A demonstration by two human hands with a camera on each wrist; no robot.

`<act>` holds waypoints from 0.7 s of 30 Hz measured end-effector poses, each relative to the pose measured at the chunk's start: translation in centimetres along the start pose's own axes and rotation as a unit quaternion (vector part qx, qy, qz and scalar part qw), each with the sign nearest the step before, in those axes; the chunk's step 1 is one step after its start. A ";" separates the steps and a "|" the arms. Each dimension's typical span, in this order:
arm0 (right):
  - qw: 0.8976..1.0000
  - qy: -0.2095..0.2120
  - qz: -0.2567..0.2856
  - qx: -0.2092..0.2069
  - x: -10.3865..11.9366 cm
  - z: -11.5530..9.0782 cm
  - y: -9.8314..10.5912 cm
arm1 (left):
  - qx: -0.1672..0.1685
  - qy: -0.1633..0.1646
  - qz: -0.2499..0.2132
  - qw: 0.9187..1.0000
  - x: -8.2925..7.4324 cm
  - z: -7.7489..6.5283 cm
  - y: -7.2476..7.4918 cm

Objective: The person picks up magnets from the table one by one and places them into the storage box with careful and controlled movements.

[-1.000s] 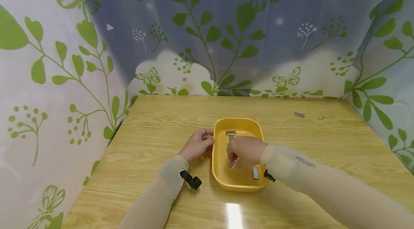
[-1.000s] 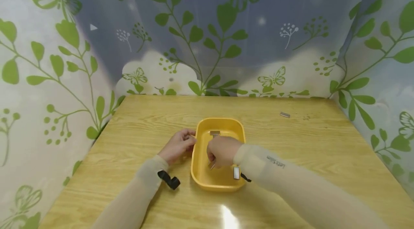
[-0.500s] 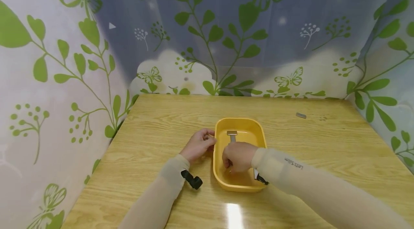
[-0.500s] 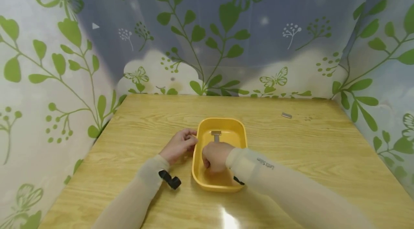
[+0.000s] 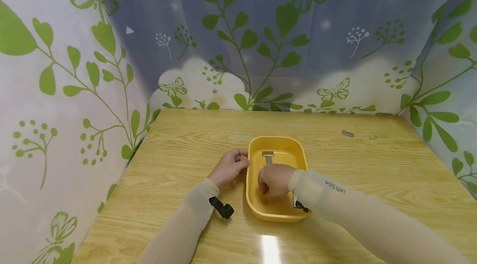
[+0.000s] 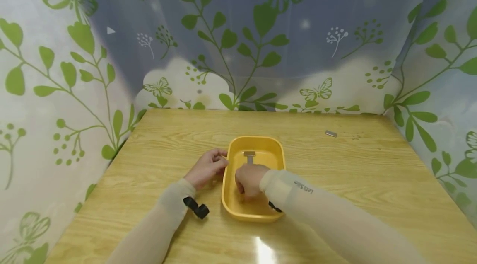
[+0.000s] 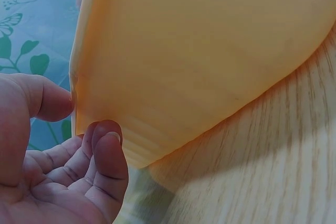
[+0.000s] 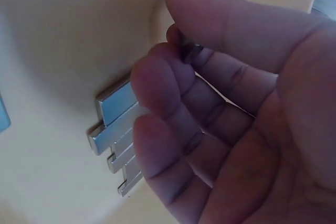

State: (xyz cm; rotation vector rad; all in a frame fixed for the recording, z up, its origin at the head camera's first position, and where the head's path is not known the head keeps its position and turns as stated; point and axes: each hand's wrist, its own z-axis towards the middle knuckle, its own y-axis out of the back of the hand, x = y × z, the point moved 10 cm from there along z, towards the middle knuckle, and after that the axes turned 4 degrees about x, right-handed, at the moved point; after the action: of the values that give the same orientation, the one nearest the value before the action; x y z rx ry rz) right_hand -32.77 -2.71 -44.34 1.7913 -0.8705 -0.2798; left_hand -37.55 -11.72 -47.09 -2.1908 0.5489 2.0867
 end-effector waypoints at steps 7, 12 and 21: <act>1.000 -0.011 -0.011 -0.004 -0.2 0.1 -0.2 | -0.001 -0.001 -0.006 1.000 0.1 0.1 0.1; 1.000 -0.017 -0.007 -0.006 -0.5 0.2 -0.3 | -0.002 0.003 -0.005 1.000 0.2 0.1 0.0; 1.000 -0.017 0.014 -0.017 -0.5 0.2 -0.1 | -0.002 -0.005 -0.004 1.000 -0.1 0.0 0.0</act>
State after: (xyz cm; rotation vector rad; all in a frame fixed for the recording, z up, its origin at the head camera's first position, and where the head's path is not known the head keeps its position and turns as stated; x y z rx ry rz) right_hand -33.21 -2.46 -44.67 1.7468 -0.9083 -0.3057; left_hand -37.54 -11.73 -47.03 -2.1793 0.5361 2.0961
